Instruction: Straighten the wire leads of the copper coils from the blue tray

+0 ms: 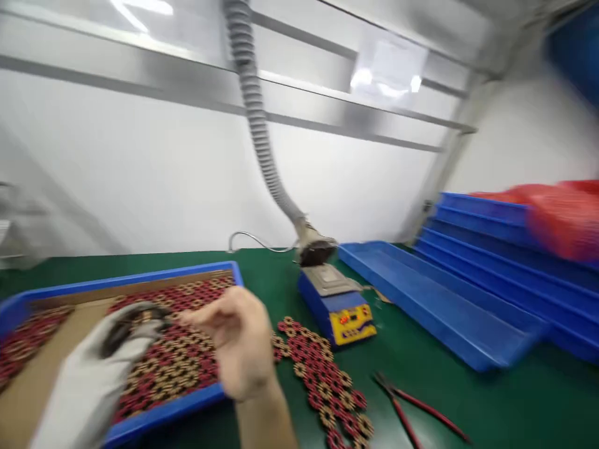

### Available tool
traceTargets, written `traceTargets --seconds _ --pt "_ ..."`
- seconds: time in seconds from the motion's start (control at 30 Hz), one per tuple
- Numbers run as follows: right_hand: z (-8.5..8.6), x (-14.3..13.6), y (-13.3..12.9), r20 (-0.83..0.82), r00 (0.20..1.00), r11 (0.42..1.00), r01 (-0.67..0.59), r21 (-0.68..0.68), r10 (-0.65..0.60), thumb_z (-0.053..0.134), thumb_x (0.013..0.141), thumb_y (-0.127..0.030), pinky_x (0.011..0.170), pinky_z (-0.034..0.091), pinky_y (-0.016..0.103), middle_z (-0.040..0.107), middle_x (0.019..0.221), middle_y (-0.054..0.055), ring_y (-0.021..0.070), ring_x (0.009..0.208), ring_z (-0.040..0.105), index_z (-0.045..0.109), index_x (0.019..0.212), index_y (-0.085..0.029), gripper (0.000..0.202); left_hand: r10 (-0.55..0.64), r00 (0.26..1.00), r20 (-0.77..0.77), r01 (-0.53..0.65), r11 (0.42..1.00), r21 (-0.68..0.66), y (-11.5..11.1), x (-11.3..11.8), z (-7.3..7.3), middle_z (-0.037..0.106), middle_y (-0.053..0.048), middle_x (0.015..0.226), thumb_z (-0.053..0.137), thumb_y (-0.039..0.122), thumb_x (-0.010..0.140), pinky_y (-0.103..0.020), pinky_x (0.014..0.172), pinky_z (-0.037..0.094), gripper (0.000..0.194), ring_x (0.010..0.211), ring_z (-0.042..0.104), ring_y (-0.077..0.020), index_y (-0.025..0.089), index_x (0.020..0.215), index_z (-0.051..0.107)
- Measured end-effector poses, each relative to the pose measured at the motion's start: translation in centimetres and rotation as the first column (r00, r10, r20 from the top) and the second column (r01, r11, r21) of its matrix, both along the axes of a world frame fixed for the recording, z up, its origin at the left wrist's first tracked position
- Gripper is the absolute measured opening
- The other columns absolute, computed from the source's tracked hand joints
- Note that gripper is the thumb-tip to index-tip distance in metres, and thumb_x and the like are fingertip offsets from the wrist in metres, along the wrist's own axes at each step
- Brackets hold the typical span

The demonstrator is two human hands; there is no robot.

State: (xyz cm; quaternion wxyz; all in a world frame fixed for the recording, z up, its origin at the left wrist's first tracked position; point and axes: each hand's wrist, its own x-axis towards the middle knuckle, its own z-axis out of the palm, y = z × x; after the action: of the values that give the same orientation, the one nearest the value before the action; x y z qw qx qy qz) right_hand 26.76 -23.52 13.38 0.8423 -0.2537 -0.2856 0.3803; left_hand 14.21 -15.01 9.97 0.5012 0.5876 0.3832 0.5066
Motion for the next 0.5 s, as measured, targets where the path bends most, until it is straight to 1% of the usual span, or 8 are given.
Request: traceTargets --seconds 0.03,0.07,0.1,0.2,0.27,0.37,0.5 --pt "0.5 -0.2 0.5 -0.073 0.996 0.998 -0.05 0.028 0.052 0.068 0.083 -0.035 0.087 0.06 0.037 0.066 0.053 -0.007 0.0143 0.063 0.07 0.06 0.058 -0.023 0.029 -0.033 0.999 0.035 0.033 0.999 -0.016 0.1 -0.5 0.4 0.076 -0.004 0.096 0.072 0.028 0.071 -0.031 0.084 0.057 0.039 0.092 0.071 -0.0218 0.018 0.107 0.064" --pt "0.8 -0.1 0.7 -0.137 0.987 0.996 -0.083 0.041 0.088 0.068 0.084 -0.032 0.092 0.059 0.034 0.065 0.055 -0.008 0.0113 0.065 0.069 0.059 0.06 -0.023 0.028 -0.05 0.997 0.066 0.052 0.998 -0.025 0.1 -0.8 0.7 0.076 -0.006 0.099 0.072 0.027 0.07 -0.029 0.085 0.057 0.039 0.094 0.071 -0.0215 0.016 0.107 0.064" --pt "0.9 0.2 0.8 -0.175 0.976 0.991 -0.119 0.055 0.126 0.071 0.082 -0.031 0.091 0.059 0.033 0.064 0.055 -0.008 0.0101 0.063 0.068 0.058 0.058 -0.022 0.028 -0.06 0.995 0.08 0.063 0.997 -0.037 0.1 -1.0 1.0 0.076 -0.007 0.099 0.071 0.025 0.07 -0.027 0.085 0.057 0.037 0.094 0.071 -0.0206 0.015 0.105 0.064" --pt "0.7 1.1 0.8 -0.257 0.946 0.981 -0.188 0.054 0.196 0.075 0.077 -0.02 0.092 0.06 0.034 0.063 0.055 -0.007 0.0094 0.063 0.067 0.058 0.057 -0.02 0.026 -0.127 0.983 0.13 0.135 0.989 -0.055 -0.3 -0.9 1.5 0.076 -0.007 0.101 0.068 0.021 0.072 -0.022 0.084 0.056 0.033 0.094 0.071 -0.0177 0.015 0.105 0.065" --pt "0.5 1.1 0.5 -0.306 0.926 0.975 -0.214 0.056 0.221 0.075 0.076 -0.017 0.092 0.061 0.035 0.063 0.056 -0.005 0.0097 0.062 0.067 0.06 0.056 -0.018 0.025 -0.179 0.971 0.159 0.19 0.98 -0.059 -0.5 -0.7 1.6 0.076 -0.007 0.098 0.067 0.019 0.073 -0.022 0.082 0.056 0.032 0.09 0.072 -0.017 0.015 0.104 0.065" --pt "0.4 0.5 0.3 -0.337 0.912 0.972 -0.228 0.062 0.235 0.073 0.078 -0.016 0.091 0.061 0.038 0.063 0.056 -0.004 0.0106 0.062 0.068 0.062 0.057 -0.016 0.023 -0.221 0.96 0.173 0.234 0.97 -0.058 -0.6 -0.3 1.7 0.077 -0.005 0.091 0.066 0.018 0.072 -0.023 0.078 0.057 0.029 0.084 0.072 -0.0164 0.015 0.101 0.064" --pt "0.6 0.2 0.4 -0.32 0.914 0.969 -0.24 0.066 0.248 0.071 0.081 -0.017 0.091 0.061 0.04 0.061 0.056 -0.004 0.0108 0.061 0.066 0.061 0.057 -0.015 0.025 -0.198 0.964 0.176 0.214 0.974 -0.078 -0.7 0.1 1.9 0.077 -0.004 0.083 0.069 0.017 0.066 -0.023 0.073 0.058 0.026 0.077 0.072 -0.016 0.016 0.091 0.064"
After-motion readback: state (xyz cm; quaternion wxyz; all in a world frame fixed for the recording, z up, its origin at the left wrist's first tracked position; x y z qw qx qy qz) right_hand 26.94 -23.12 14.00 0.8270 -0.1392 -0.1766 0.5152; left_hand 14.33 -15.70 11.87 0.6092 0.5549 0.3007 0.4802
